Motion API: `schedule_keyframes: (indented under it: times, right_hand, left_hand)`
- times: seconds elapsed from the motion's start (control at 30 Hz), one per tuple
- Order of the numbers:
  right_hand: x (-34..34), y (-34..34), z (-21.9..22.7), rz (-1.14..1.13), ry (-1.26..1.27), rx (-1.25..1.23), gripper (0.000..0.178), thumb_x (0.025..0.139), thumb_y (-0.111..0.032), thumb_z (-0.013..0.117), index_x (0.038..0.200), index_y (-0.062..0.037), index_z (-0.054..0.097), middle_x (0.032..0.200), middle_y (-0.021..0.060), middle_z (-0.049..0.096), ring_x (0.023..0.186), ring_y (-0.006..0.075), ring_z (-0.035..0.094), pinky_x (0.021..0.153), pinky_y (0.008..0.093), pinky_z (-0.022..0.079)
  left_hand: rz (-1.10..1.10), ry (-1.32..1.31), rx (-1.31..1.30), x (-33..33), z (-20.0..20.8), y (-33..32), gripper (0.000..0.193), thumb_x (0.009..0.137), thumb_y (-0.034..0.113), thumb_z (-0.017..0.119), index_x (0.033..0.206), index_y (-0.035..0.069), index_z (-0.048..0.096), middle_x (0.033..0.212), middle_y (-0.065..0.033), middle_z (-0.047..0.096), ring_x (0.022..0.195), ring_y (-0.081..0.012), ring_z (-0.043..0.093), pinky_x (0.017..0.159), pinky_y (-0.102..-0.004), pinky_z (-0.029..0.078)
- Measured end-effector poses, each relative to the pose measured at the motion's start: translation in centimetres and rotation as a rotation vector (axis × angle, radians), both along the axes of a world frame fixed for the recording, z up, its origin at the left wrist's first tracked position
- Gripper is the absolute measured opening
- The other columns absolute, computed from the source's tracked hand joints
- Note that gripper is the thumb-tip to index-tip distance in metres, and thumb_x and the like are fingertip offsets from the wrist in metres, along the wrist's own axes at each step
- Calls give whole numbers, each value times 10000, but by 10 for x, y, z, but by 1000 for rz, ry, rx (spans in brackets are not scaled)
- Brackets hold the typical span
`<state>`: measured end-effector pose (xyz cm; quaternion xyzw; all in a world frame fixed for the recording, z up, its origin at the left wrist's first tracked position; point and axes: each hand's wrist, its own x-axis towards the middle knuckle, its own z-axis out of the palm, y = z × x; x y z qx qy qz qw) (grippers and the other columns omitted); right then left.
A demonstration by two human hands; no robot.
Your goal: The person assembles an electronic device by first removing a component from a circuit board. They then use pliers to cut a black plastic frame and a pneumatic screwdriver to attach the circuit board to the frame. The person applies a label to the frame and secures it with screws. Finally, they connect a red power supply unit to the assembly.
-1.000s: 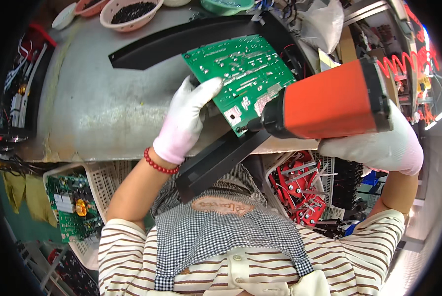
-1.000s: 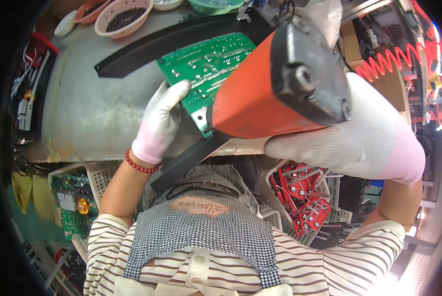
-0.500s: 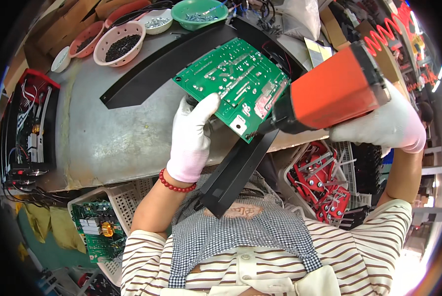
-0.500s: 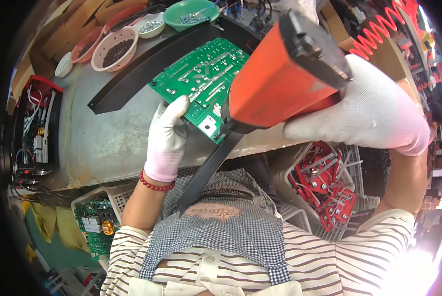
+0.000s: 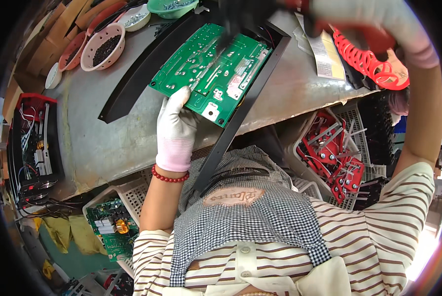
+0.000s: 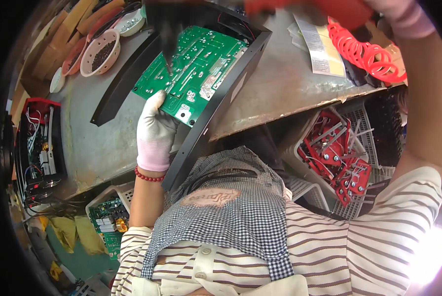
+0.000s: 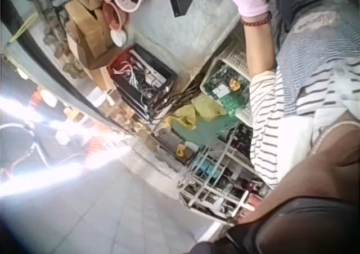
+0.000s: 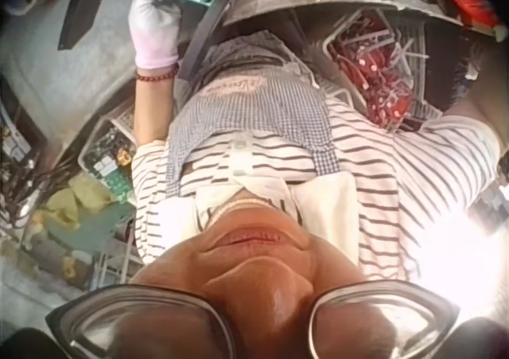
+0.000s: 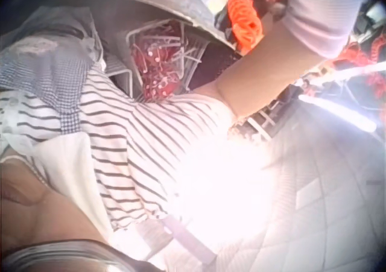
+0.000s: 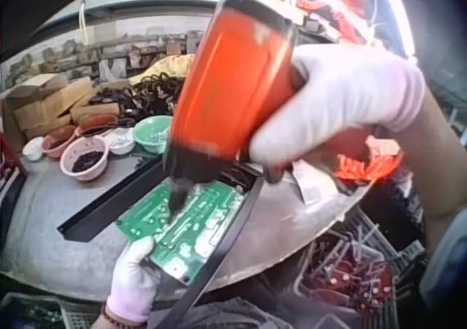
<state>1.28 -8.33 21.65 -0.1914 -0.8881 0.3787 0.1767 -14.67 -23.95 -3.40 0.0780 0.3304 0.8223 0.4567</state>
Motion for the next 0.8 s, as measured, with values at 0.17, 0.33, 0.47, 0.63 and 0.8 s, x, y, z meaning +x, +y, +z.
schedule_keyframes:
  times: [0.17, 0.33, 0.47, 0.63, 0.8]
  right_hand:
    - [6, 19, -4, -143, 175, -343, 306, 934, -263, 631, 1101, -8, 606, 855, 115, 670, 520, 137, 593, 441, 233, 475]
    - [48, 43, -70, -370, 284, -576, 398, 920, -361, 610, 1123, -19, 587, 810, 59, 637, 541, 95, 510, 503, 247, 396]
    - [90, 40, -112, -403, 273, -674, 426, 969, -404, 529, 1191, -42, 546, 835, 85, 650, 480, 87, 482, 453, 222, 375]
    - [111, 38, -164, -433, 316, -992, 342, 968, -306, 568, 1191, -47, 542, 856, 101, 662, 499, 95, 516, 471, 244, 429]
    - [112, 40, -217, -482, 297, -1203, 389, 964, -300, 580, 1239, -27, 539, 892, 111, 653, 531, 92, 506, 486, 241, 431]
  left_hand:
    - [-12, -90, 22, -4, -3, -10, 255, 937, 83, 569, 1177, -1, 583, 1159, -128, 649, 1062, -247, 636, 940, -406, 520]
    - [46, 165, 67, -14, 23, -12, 320, 934, 34, 558, 1246, -33, 539, 1204, -116, 629, 1093, -213, 615, 974, -377, 491]
    - [121, 529, 3, -17, 37, -9, 473, 886, 30, 642, 1319, -16, 456, 1240, -102, 588, 1101, -173, 593, 981, -333, 468]
    - [17, 855, -297, -19, 25, -17, 377, 853, 11, 695, 1193, -53, 543, 1115, -91, 642, 991, -127, 609, 902, -283, 486]
    - [-110, 696, -395, -17, 16, -25, 258, 867, -8, 650, 1119, -55, 625, 1026, -61, 686, 899, -102, 633, 833, -268, 508]
